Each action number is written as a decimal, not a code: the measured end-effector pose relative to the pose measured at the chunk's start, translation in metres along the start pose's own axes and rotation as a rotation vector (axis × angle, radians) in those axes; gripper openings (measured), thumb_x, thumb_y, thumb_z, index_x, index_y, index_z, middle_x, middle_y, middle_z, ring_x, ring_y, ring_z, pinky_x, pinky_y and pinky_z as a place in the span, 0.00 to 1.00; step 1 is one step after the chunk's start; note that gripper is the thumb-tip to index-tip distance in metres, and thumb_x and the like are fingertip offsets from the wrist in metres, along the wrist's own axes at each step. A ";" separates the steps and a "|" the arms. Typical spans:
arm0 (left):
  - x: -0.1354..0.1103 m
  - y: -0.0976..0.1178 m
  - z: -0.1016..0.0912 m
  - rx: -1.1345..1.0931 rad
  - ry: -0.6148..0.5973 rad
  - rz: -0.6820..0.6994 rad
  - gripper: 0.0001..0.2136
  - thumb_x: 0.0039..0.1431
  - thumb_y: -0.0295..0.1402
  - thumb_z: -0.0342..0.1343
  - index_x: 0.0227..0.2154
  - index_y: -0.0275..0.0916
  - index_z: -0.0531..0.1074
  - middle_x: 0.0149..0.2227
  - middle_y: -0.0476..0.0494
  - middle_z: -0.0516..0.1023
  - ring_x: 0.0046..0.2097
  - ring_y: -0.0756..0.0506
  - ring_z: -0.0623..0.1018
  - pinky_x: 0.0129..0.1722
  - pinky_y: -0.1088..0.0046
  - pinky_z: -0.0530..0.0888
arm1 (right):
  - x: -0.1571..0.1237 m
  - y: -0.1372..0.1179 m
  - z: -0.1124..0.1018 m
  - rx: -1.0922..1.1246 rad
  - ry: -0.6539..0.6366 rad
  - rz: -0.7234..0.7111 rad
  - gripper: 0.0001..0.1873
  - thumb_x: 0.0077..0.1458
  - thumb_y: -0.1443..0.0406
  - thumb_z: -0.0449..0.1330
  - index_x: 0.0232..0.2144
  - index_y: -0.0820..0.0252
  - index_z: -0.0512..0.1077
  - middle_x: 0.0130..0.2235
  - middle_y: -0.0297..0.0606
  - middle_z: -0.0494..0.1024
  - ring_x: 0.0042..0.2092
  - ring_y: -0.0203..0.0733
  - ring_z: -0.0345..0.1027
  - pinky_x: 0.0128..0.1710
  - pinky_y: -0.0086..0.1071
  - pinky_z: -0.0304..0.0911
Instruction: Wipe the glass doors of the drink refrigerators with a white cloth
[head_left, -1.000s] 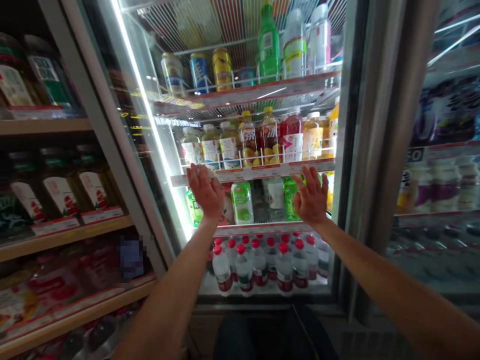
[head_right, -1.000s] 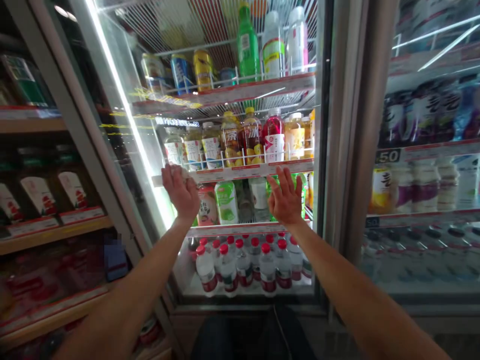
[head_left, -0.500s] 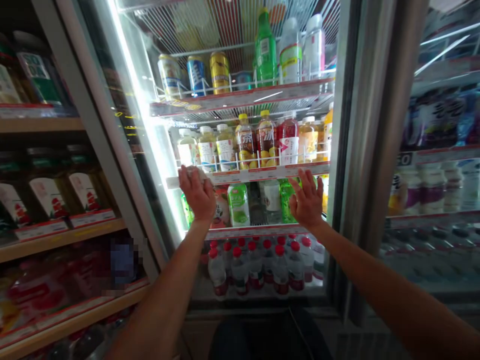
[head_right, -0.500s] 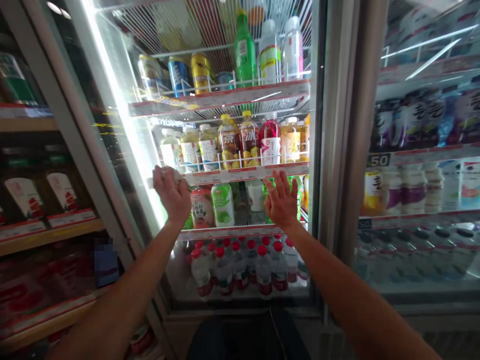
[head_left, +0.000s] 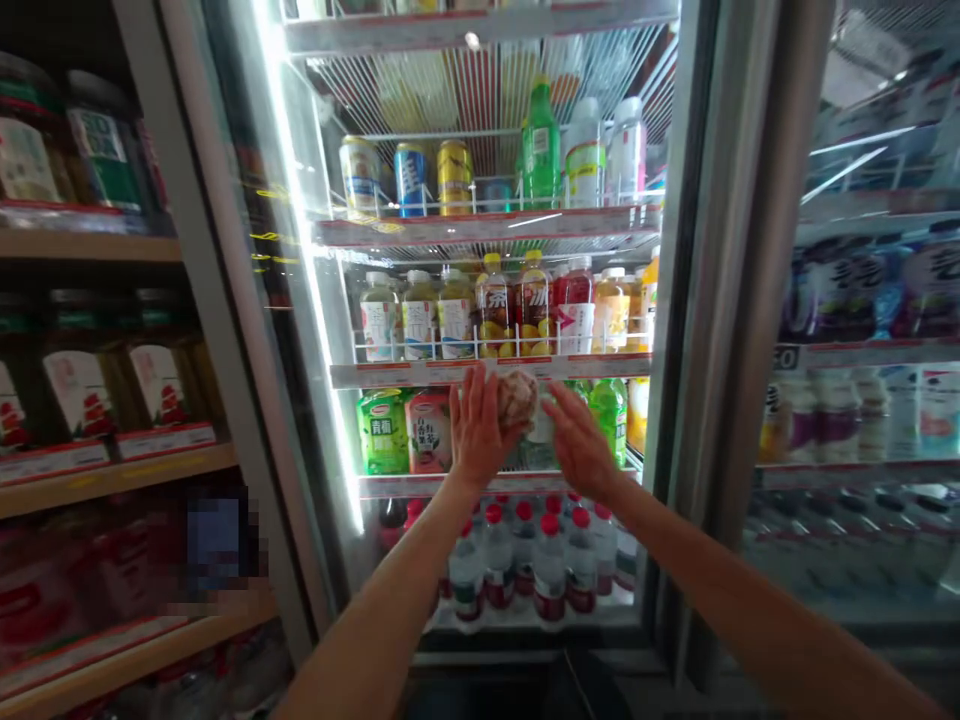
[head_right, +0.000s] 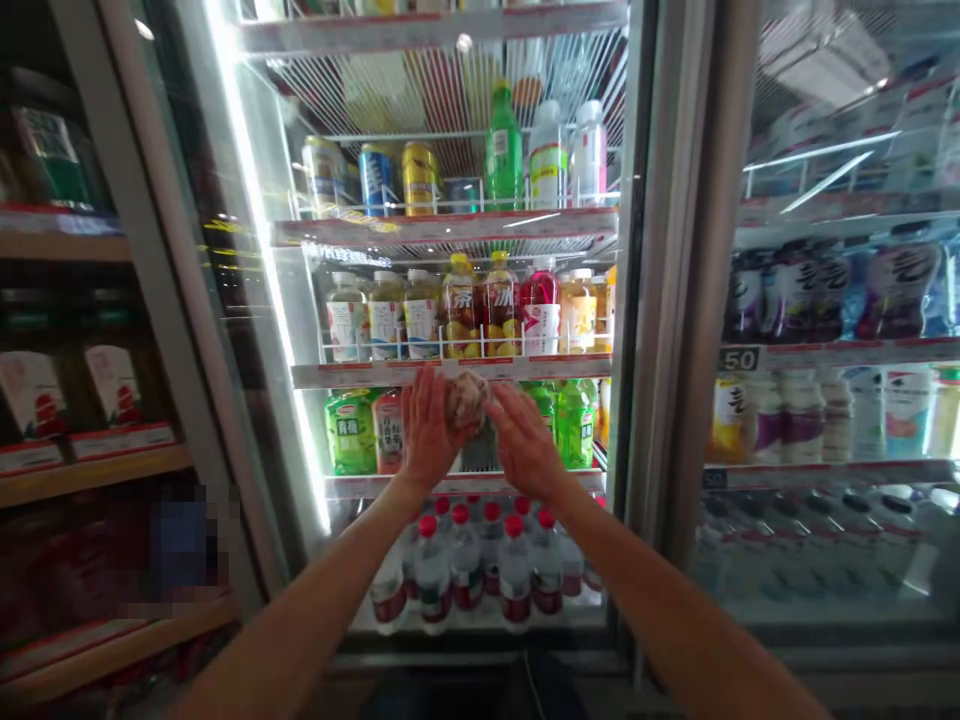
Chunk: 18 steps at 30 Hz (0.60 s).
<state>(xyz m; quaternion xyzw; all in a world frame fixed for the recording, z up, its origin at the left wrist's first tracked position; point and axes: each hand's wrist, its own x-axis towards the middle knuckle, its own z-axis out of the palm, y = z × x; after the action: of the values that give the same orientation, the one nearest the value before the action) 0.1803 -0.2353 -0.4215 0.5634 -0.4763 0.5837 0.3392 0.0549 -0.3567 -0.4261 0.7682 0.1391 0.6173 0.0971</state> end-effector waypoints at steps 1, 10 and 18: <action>-0.004 -0.007 -0.004 0.009 -0.012 -0.017 0.38 0.56 0.44 0.51 0.62 0.33 0.40 0.62 0.26 0.53 0.65 0.39 0.46 0.61 0.51 0.51 | 0.006 -0.009 0.006 0.059 -0.045 -0.047 0.27 0.57 0.72 0.43 0.60 0.59 0.53 0.60 0.45 0.60 0.63 0.39 0.48 0.59 0.42 0.54; -0.072 -0.054 -0.043 0.184 -0.188 -0.120 0.42 0.52 0.51 0.52 0.63 0.36 0.39 0.63 0.29 0.52 0.65 0.35 0.49 0.61 0.48 0.49 | 0.056 -0.072 0.076 -0.199 -0.035 0.176 0.20 0.57 0.59 0.52 0.52 0.53 0.65 0.58 0.41 0.64 0.62 0.49 0.50 0.62 0.52 0.38; -0.076 -0.036 -0.042 0.201 -0.207 -0.222 0.40 0.54 0.50 0.50 0.63 0.37 0.39 0.63 0.30 0.50 0.65 0.37 0.48 0.60 0.50 0.51 | -0.018 -0.016 0.019 -0.318 0.028 0.174 0.11 0.57 0.67 0.52 0.41 0.53 0.70 0.60 0.39 0.62 0.63 0.46 0.48 0.61 0.52 0.38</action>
<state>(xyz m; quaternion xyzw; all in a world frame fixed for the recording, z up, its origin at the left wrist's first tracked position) 0.2100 -0.1742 -0.4857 0.7008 -0.3828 0.5260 0.2927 0.0681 -0.3477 -0.4520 0.7437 -0.0257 0.6482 0.1617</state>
